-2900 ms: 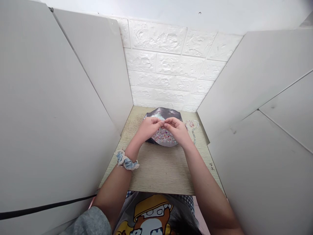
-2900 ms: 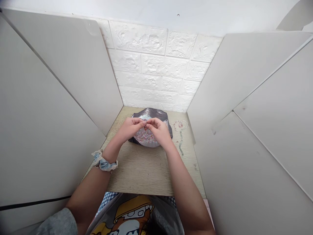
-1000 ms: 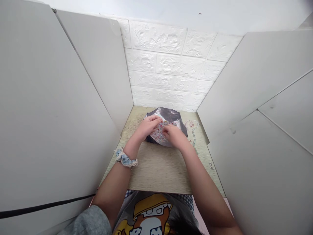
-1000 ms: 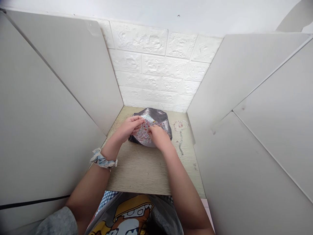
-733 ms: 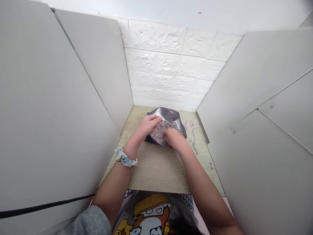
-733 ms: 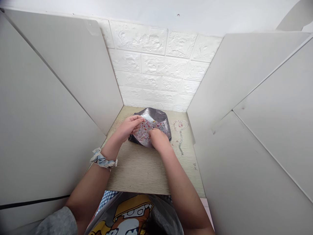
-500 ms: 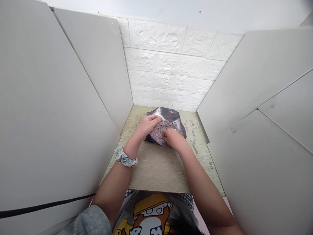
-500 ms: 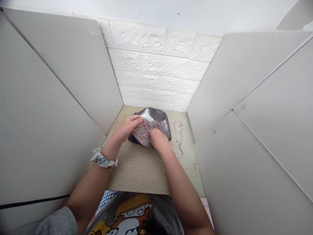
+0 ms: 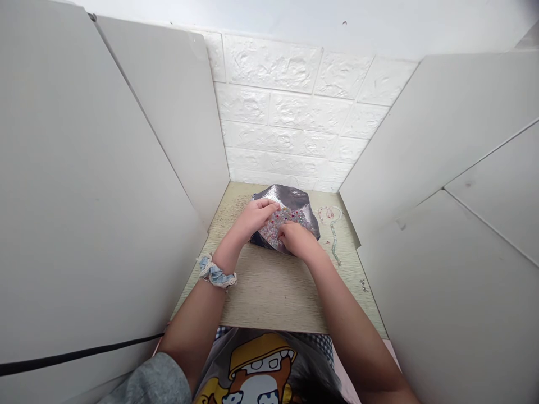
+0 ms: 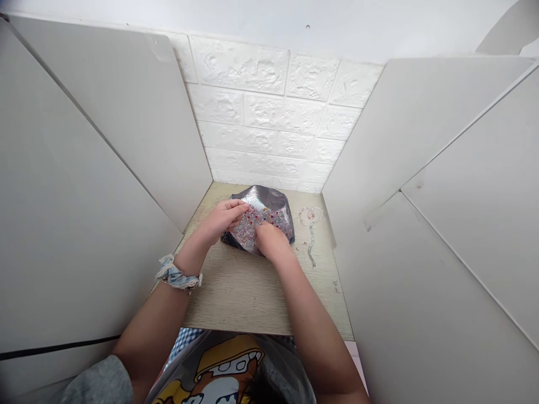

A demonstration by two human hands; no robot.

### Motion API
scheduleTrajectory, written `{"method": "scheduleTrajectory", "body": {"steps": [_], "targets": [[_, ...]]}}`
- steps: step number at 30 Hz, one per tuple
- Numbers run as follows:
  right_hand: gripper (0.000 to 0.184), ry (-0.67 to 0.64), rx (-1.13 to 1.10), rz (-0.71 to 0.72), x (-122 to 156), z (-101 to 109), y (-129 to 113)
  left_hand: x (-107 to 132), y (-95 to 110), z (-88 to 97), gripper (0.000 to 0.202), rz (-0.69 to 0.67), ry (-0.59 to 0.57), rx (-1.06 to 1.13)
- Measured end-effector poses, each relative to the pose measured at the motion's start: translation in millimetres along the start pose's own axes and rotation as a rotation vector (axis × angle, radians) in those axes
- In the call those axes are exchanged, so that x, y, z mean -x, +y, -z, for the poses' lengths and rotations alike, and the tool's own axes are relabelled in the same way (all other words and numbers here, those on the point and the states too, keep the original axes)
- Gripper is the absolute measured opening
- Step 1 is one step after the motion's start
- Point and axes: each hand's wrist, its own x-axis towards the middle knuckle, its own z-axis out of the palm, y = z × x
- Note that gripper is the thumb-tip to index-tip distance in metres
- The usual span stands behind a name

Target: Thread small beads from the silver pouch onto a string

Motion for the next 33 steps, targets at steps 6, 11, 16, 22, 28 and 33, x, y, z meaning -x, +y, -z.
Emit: {"method": "scheduleTrajectory", "body": {"steps": [6, 11, 16, 22, 28, 33], "targets": [[0.014, 0.251, -0.537, 0.075, -4.3, 15.2, 0.6, -0.1, -0.5, 0.8, 0.022, -0.006, -0.007, -0.047], [0.019, 0.329, -1.215, 0.013, -6.5, 21.4, -3.3, 1.2, 0.8, -0.3, 0.023, -0.024, -0.016, -0.069], [0.023, 0.271, -1.525, -0.008, -5.6, 19.3, -7.3, 3.5, 3.8, -1.7, 0.022, -0.024, -0.024, -0.083], [0.023, 0.246, -1.630, 0.014, -5.6, 18.8, -7.4, 4.8, 6.2, -2.2, 0.022, -0.023, -0.028, -0.104], [0.021, 0.248, -1.656, 0.027, -5.5, 17.8, -8.5, 5.9, 6.7, -1.9, 0.022, -0.037, -0.028, -0.108], [0.022, 0.253, -1.641, 0.025, -5.6, 18.0, -9.7, 6.2, 6.6, -2.0, 0.023, -0.034, -0.026, -0.119]]}}
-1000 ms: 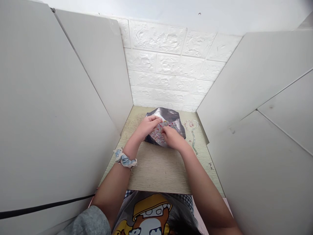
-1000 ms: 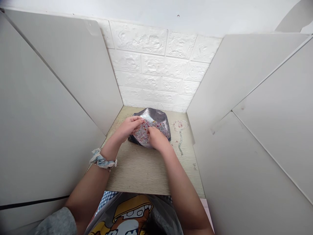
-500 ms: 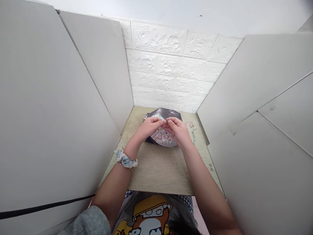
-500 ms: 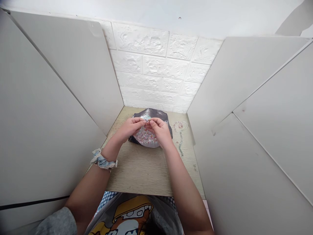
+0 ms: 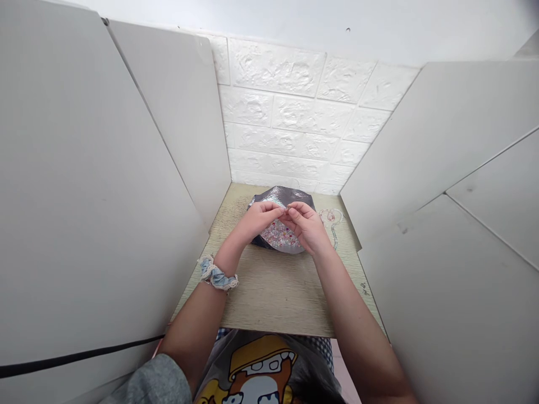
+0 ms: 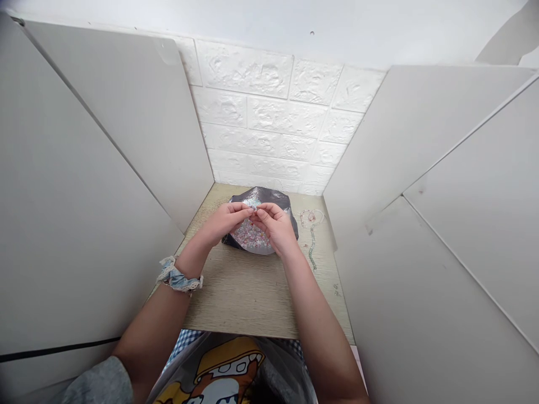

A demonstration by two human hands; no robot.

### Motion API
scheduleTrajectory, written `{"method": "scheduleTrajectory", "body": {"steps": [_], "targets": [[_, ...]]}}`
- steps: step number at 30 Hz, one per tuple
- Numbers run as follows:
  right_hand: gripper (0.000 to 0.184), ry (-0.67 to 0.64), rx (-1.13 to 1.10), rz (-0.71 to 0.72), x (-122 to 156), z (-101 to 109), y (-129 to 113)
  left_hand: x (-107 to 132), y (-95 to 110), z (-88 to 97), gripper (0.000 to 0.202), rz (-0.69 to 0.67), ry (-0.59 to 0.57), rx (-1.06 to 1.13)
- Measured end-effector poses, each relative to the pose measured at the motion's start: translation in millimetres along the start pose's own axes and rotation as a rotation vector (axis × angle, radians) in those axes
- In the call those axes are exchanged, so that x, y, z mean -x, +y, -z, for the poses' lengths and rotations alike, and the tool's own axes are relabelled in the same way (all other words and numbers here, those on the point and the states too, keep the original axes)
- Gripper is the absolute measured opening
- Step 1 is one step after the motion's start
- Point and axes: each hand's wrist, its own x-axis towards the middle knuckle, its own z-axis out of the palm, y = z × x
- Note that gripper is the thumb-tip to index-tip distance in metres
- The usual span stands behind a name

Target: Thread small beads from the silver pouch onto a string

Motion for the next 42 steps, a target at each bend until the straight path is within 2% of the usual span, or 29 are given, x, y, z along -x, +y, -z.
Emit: {"method": "scheduleTrajectory", "body": {"steps": [20, 30, 35, 42], "targets": [[0.018, 0.008, 0.080, -0.021, 0.8, -0.6, 1.4, -2.6, -4.7, 2.3, 0.026, -0.014, -0.002, 0.001], [0.013, 0.024, 0.186, 0.155, -1.4, 5.5, 4.2, -4.0, -7.4, 2.3, 0.027, 0.014, -0.098, 0.073], [0.011, 0.027, 0.280, 0.249, 0.3, 1.3, 1.6, -5.0, -9.7, 1.5, 0.028, 0.035, -0.085, 0.147], [0.010, 0.055, 0.406, 0.300, 3.3, -1.0, -2.6, -5.4, -13.0, 4.5, 0.032, 0.039, -0.130, 0.258]]}}
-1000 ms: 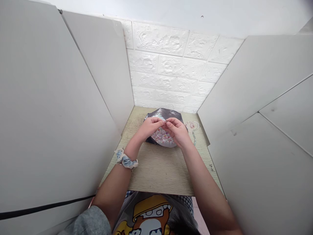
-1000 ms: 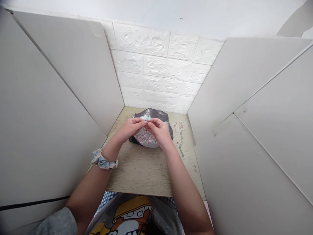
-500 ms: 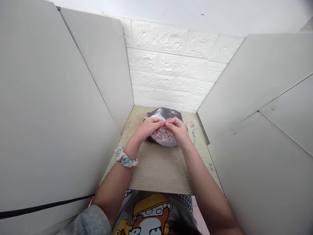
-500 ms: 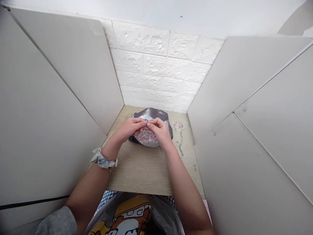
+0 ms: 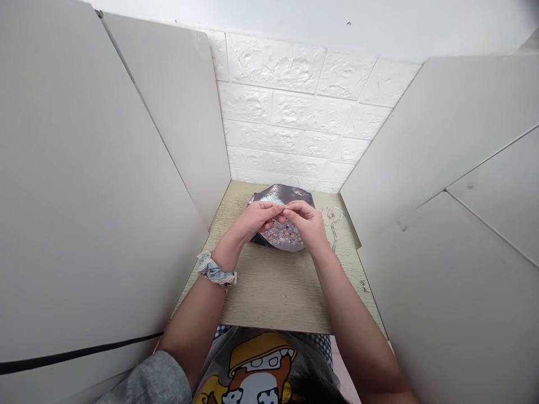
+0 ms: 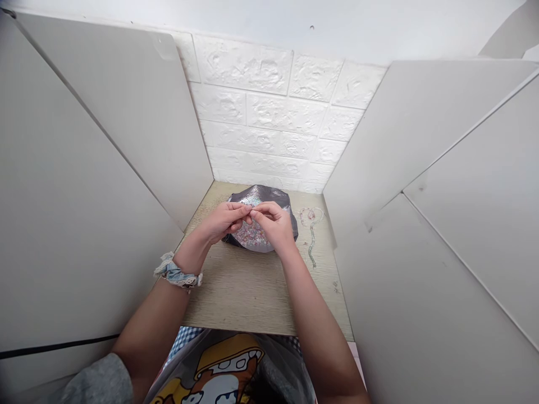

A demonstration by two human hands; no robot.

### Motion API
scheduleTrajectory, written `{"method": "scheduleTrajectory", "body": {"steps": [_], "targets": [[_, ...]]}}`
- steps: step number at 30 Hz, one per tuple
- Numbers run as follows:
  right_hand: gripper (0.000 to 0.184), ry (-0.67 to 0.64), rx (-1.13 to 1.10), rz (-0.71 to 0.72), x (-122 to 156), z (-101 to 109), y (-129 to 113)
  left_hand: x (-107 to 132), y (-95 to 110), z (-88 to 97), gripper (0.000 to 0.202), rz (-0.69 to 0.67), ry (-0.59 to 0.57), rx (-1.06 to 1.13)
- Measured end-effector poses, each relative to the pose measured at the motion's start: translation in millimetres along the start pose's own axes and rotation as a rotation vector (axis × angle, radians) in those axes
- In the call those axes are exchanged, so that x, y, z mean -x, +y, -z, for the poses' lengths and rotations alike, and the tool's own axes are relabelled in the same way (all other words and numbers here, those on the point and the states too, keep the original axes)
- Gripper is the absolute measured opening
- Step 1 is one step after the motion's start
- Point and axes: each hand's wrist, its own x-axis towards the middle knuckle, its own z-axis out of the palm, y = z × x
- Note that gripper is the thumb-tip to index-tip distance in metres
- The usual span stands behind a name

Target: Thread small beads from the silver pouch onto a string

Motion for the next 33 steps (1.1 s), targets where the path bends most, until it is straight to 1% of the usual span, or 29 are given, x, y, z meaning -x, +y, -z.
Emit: {"method": "scheduleTrajectory", "body": {"steps": [5, 9, 14, 18, 21, 24, 26, 27, 30, 32, 33], "targets": [[0.008, 0.072, 0.117, 0.075, 0.9, -1.6, -0.9, -0.9, -0.3, 1.1, 0.029, 0.007, 0.019, 0.030], [0.008, 0.090, 0.157, 0.092, 0.7, -2.6, 0.6, -0.7, 0.3, 0.5, 0.026, 0.017, 0.043, 0.016], [0.009, 0.054, 0.162, 0.101, -0.3, -2.6, 0.7, -0.6, 1.8, -0.5, 0.019, 0.023, 0.021, 0.025], [0.009, -0.008, 0.203, 0.096, 0.0, -2.8, -0.8, 0.1, 3.6, -2.1, 0.020, 0.042, 0.014, 0.053], [0.011, 0.001, 0.237, 0.115, -0.8, -1.3, 0.0, 0.7, 4.1, -3.3, 0.022, 0.068, 0.007, 0.012], [0.015, 0.033, 0.302, 0.127, -2.6, 2.1, 2.6, 0.5, 2.9, -3.3, 0.023, 0.064, -0.005, 0.014], [0.017, 0.018, 0.448, 0.108, -3.2, 4.5, 5.3, 0.1, 1.8, -2.7, 0.023, 0.040, 0.006, 0.036], [0.017, -0.017, 0.564, 0.091, -2.9, 5.4, 7.1, -0.1, 1.5, -2.4, 0.022, 0.026, 0.017, 0.042], [0.018, -0.224, 0.971, -0.003, -0.2, 5.8, 13.4, 0.0, 1.6, -1.7, 0.022, 0.001, 0.040, 0.046], [0.020, -0.344, 1.169, -0.083, 2.4, 4.1, 17.5, 0.2, 2.2, -1.7, 0.022, 0.003, 0.050, 0.050], [0.022, -0.380, 1.235, -0.115, 3.5, 2.9, 19.1, 0.4, 2.6, -1.9, 0.022, 0.007, 0.057, 0.052]]}}
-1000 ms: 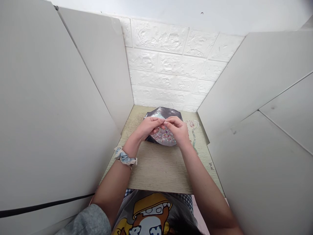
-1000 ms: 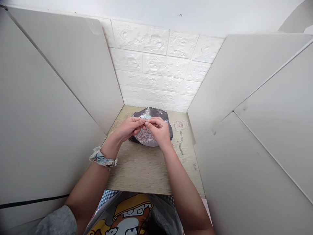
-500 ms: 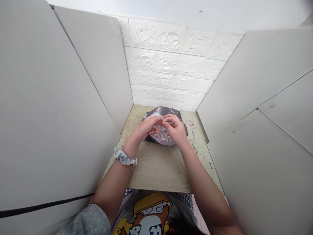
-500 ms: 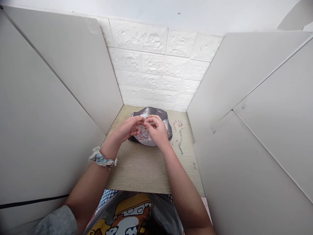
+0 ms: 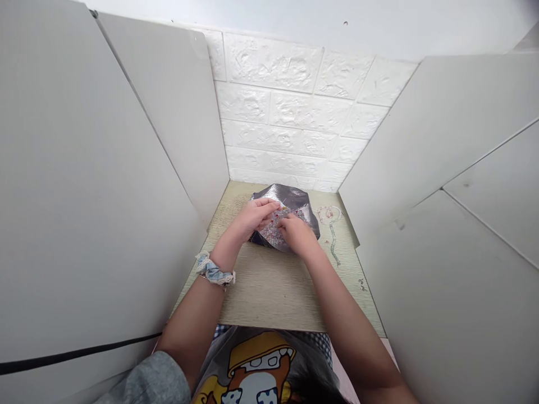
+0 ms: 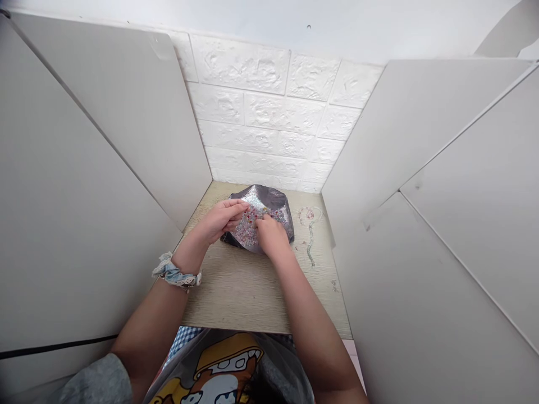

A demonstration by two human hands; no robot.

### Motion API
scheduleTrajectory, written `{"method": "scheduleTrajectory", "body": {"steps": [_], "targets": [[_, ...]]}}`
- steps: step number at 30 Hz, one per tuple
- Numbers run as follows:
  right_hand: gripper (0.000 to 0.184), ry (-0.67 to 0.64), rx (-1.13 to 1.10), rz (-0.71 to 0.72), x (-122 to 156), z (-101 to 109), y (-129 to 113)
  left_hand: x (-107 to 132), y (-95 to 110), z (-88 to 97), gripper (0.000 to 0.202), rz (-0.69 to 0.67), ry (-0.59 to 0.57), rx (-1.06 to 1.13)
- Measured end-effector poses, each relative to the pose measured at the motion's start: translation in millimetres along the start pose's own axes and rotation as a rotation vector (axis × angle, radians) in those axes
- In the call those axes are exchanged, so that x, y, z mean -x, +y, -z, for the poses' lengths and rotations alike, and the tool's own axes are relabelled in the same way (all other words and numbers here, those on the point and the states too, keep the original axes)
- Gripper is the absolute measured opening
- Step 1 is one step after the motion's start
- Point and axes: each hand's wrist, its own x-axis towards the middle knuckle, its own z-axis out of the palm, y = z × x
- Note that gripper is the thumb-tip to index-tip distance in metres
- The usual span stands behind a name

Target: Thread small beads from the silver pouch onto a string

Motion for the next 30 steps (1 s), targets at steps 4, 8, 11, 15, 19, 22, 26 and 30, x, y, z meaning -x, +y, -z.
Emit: {"method": "scheduleTrajectory", "body": {"steps": [4, 8, 11, 15, 19, 22, 26, 30], "targets": [[0.023, -0.062, 0.101, -0.019, -0.5, -3.9, -2.7, 0.3, 1.0, -0.7, 0.022, 0.010, 0.014, -0.015], [0.022, -0.074, 0.103, 0.010, -0.9, -2.9, -3.5, 0.8, 2.0, -1.2, 0.022, 0.018, 0.016, -0.044], [0.022, -0.062, 0.109, 0.025, -0.1, -2.4, -4.0, 1.0, 2.2, -1.4, 0.022, 0.026, 0.019, -0.070], [0.021, -0.050, 0.101, 0.036, 0.7, -2.0, -4.8, 0.4, 1.3, -1.0, 0.022, 0.028, 0.018, -0.092], [0.020, -0.058, 0.076, 0.035, 1.4, -2.9, -5.7, -0.8, 0.3, -0.7, 0.023, 0.033, 0.021, -0.111], [0.020, -0.040, 0.036, 0.035, 1.0, -3.9, -5.3, -1.3, 0.3, -0.7, 0.024, 0.033, 0.033, -0.129], [0.016, 0.082, -0.233, 0.052, -2.3, 0.1, -2.0, -0.3, 1.0, -1.3, 0.024, 0.024, 0.055, -0.169], [0.016, 0.177, -0.908, -0.042, -5.1, 9.9, 0.8, 1.2, 2.5, -2.9, 0.025, -0.009, 0.077, -0.212]]}}
